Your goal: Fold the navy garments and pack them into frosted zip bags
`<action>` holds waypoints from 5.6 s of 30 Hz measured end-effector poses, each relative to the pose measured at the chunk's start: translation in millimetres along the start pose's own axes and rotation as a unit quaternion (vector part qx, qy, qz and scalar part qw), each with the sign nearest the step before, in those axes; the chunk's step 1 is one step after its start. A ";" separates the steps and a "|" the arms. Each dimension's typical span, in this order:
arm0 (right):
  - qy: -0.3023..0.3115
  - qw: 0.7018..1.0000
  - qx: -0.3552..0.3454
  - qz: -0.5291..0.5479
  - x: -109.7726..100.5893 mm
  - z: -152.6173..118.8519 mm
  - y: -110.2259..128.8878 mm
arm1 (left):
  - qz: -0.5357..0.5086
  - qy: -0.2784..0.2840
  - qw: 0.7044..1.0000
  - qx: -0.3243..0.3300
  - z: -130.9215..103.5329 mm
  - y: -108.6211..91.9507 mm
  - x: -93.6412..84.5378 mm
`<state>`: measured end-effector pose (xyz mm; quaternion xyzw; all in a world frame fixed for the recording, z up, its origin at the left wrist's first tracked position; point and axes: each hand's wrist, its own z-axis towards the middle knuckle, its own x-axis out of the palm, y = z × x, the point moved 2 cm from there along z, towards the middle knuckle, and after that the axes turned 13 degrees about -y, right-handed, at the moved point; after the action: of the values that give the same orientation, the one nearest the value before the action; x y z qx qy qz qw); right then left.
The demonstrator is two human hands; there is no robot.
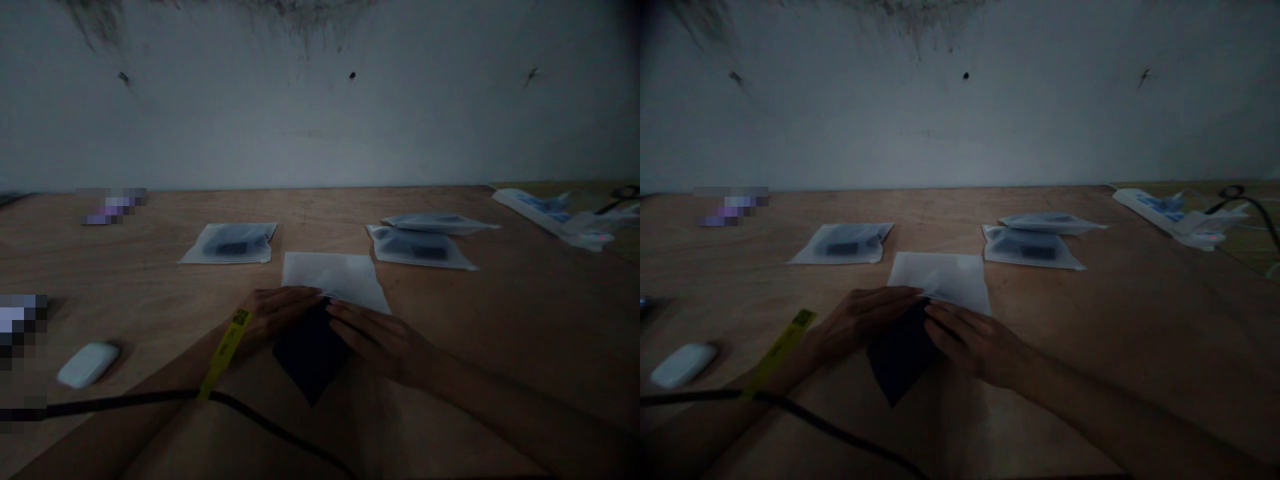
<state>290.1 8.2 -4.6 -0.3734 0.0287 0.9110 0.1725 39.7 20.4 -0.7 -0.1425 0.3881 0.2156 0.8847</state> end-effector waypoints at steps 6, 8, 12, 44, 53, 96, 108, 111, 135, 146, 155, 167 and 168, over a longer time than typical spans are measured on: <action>-0.004 0.994 0.097 -0.049 12.4 -7.8 -3.8 | 0.003 -0.010 1.000 0.010 0.2 1.5 1.7; 0.009 0.993 0.096 -0.073 11.8 -8.0 -4.1 | -0.006 0.013 0.999 0.041 0.3 1.9 2.1; 0.021 0.994 0.065 -0.084 7.8 -5.5 -4.4 | 0.006 0.004 0.998 0.068 0.5 6.8 -2.0; 0.058 0.977 0.067 -0.196 12.4 -0.3 -9.3 | -0.028 -0.081 0.991 0.103 21.4 -27.4 -5.9; -0.031 0.996 -0.022 -0.083 4.6 -1.5 2.6 | -0.045 -0.034 0.996 0.069 17.4 -19.9 -4.2; -0.100 0.992 -0.013 -0.070 -1.6 -10.2 -50.8 | 0.170 -0.078 0.977 0.104 6.9 -9.2 -6.8; -0.121 0.993 -0.001 -0.009 3.1 -10.7 -40.5 | 0.143 -0.017 0.986 0.087 3.5 -13.8 1.0; -0.117 0.993 0.014 0.000 3.0 -11.6 -41.4 | 0.126 -0.042 0.987 0.089 5.5 -12.3 -1.5; -0.087 0.983 0.107 0.121 4.4 -13.4 -53.1 | 0.085 -0.102 0.989 0.064 6.6 -8.6 -2.2; -0.072 0.969 0.157 0.177 12.9 -7.9 -31.2 | 0.023 -0.129 0.990 0.041 4.6 -25.5 20.3; -0.070 0.984 0.106 0.127 17.7 -8.6 -21.3 | -0.013 -0.113 0.993 0.032 8.0 -32.6 18.0; -0.092 0.987 0.011 0.128 8.5 -2.0 -24.4 | 0.036 -0.099 0.992 0.071 17.7 -34.2 7.8; -0.095 0.986 0.010 0.136 7.6 -2.2 -26.5 | 0.039 -0.103 0.991 0.077 17.3 -32.9 7.3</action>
<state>295.5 34.9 -9.4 -0.2757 0.0717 0.9571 0.0529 71.1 1.2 8.0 -0.0359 0.3150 0.2330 0.9193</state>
